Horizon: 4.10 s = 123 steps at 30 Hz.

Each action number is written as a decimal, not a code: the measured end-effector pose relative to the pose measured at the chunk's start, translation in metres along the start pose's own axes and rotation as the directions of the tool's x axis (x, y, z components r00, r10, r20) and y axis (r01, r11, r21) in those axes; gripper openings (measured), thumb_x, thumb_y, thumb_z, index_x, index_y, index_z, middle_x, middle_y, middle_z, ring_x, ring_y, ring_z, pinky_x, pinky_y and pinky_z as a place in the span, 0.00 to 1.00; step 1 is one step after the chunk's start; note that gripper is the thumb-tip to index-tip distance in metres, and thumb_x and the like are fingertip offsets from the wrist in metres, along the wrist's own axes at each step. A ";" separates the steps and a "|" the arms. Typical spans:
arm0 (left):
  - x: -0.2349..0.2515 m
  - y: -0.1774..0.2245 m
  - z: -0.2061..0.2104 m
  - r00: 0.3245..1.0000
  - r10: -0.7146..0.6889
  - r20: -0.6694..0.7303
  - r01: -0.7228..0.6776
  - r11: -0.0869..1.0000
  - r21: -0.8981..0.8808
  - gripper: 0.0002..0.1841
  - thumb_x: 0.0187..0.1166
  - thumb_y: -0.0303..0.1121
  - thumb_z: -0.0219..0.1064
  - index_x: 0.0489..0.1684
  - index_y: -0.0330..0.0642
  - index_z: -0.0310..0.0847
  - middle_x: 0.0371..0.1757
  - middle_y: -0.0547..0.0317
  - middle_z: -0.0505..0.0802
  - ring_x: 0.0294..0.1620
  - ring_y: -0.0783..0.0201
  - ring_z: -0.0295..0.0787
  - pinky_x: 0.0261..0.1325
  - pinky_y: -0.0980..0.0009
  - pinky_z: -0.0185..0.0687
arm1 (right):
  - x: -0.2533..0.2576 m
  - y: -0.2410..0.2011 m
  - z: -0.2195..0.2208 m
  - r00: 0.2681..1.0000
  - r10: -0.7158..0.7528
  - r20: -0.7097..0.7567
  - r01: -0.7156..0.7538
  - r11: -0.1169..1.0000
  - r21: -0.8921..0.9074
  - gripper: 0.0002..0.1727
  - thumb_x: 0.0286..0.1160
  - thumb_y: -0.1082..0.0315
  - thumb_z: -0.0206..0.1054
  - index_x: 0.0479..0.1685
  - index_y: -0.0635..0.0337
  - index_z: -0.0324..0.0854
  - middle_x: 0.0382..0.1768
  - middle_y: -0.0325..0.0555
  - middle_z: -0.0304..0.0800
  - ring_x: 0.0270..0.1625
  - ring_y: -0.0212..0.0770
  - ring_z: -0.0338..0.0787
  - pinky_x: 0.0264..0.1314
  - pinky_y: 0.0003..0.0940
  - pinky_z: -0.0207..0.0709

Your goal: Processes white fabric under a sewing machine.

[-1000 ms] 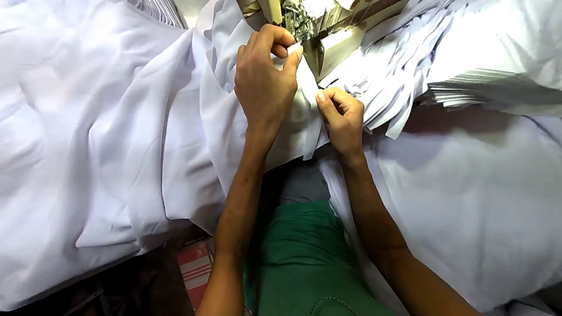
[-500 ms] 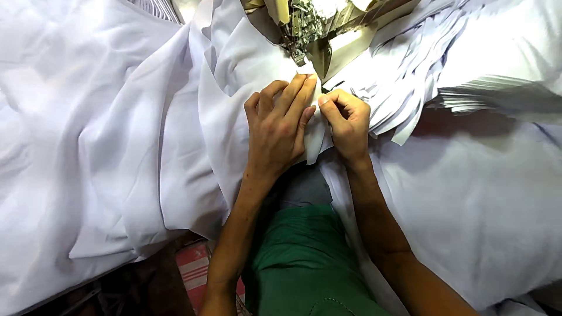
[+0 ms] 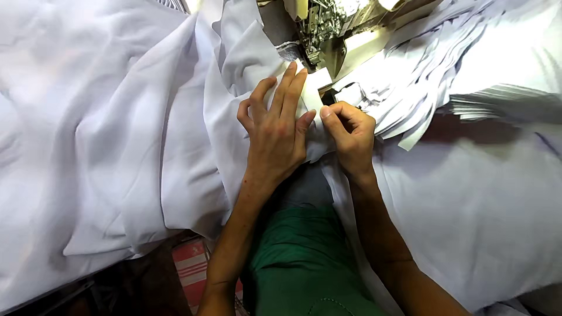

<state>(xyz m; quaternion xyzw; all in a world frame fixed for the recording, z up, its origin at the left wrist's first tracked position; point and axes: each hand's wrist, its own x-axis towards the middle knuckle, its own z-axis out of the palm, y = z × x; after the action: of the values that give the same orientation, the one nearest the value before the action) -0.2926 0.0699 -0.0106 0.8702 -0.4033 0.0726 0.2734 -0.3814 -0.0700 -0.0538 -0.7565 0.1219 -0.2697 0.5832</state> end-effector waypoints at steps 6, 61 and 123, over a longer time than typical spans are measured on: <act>0.004 0.010 0.002 0.999 0.003 0.035 -0.002 0.999 -0.043 0.33 0.89 0.44 0.51 0.93 0.38 0.55 0.90 0.54 0.69 0.92 0.49 0.55 0.84 0.29 0.35 | -0.001 -0.001 -0.004 0.999 0.016 -0.030 -0.017 1.000 -0.017 0.13 0.89 0.64 0.59 0.39 0.60 0.84 0.28 0.35 0.81 0.27 0.24 0.80 0.29 0.17 0.73; -0.114 0.058 0.098 0.765 -0.367 0.529 0.420 -0.339 -0.842 0.09 0.80 0.39 0.72 0.52 0.49 0.89 0.50 0.62 0.95 0.51 0.71 0.93 0.59 0.71 0.88 | -0.116 0.003 -0.036 0.991 0.109 -0.080 -0.122 0.977 -0.175 0.10 0.84 0.67 0.66 0.40 0.64 0.88 0.60 0.47 0.84 0.63 0.33 0.85 0.61 0.25 0.82; -0.037 -0.028 -0.030 0.986 -0.047 0.158 0.000 0.959 0.283 0.59 0.57 0.29 0.77 0.94 0.27 0.39 0.94 0.34 0.53 0.95 0.39 0.46 0.94 0.47 0.47 | -0.047 0.027 -0.021 0.991 0.006 -0.135 0.020 0.982 0.188 0.16 0.69 0.73 0.78 0.53 0.52 0.82 0.39 0.29 0.92 0.39 0.25 0.91 0.45 0.23 0.89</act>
<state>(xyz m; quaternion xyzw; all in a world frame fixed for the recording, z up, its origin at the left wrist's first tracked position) -0.2932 0.1252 -0.0102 0.9080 -0.3996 0.0546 0.1134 -0.4285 -0.0716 -0.0881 -0.6784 0.1322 -0.3326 0.6416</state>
